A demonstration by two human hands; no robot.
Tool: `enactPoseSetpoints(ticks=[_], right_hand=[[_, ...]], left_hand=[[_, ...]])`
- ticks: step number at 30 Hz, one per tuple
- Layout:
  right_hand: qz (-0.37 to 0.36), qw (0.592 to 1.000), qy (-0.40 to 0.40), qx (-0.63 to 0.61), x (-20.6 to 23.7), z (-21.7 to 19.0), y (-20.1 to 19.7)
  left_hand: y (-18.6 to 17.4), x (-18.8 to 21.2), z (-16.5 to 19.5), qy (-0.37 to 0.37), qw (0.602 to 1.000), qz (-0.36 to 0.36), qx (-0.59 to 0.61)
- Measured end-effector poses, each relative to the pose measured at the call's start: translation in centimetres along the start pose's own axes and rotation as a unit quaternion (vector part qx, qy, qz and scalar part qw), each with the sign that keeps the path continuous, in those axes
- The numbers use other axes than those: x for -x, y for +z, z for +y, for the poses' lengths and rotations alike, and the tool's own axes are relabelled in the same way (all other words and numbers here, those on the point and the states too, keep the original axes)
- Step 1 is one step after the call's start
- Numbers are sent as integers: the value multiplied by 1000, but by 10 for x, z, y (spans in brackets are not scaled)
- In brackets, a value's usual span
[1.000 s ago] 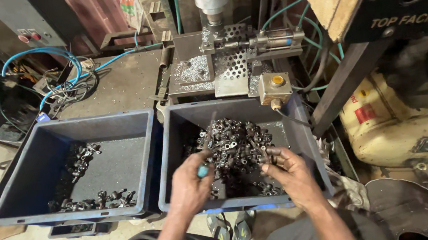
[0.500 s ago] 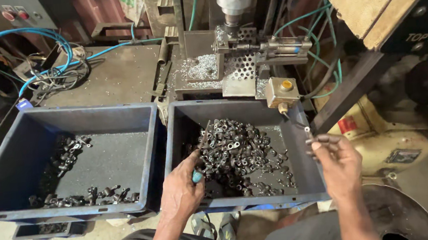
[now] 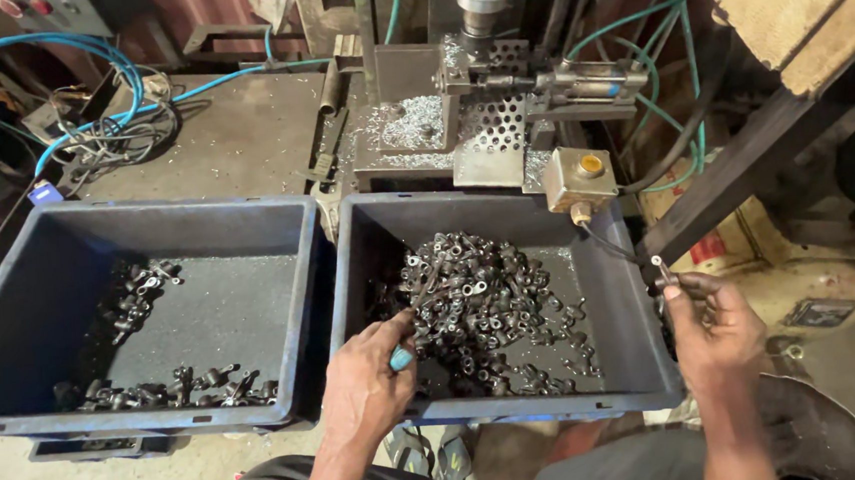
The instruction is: The person repeatedly picks small metal parts from a bin, places them into a drill press fixture, and removes them after machining. The person uses a small tool to assist in handling the parts and transfers them between two bins during the process.
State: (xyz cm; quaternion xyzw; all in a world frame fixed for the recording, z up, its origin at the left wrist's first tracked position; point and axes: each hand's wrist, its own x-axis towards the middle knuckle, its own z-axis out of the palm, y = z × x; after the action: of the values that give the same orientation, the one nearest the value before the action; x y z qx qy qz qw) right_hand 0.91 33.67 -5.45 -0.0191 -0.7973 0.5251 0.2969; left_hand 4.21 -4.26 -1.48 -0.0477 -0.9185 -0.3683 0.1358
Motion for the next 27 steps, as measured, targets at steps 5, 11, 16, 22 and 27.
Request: enactPoseSetpoints(ticks=[5,11,16,22,27], right_hand=[[-50,978,46,196,-6,-8,6],[19,986,-71,152,-2,-15,0],[1,996,-9,85,-5,-8,2],[-20,970,113,-213,1,9,17],[-45,955,112,-272,3,20,29]], left_hand=[[0,-1,3,-14,999,-14,-26],[2,2,3,6,1000,3,-30],[5,1,1,0,999,12,-29],[3,-24,7,35,995,58,78],[-19,-101,42,136,987,80,-35]])
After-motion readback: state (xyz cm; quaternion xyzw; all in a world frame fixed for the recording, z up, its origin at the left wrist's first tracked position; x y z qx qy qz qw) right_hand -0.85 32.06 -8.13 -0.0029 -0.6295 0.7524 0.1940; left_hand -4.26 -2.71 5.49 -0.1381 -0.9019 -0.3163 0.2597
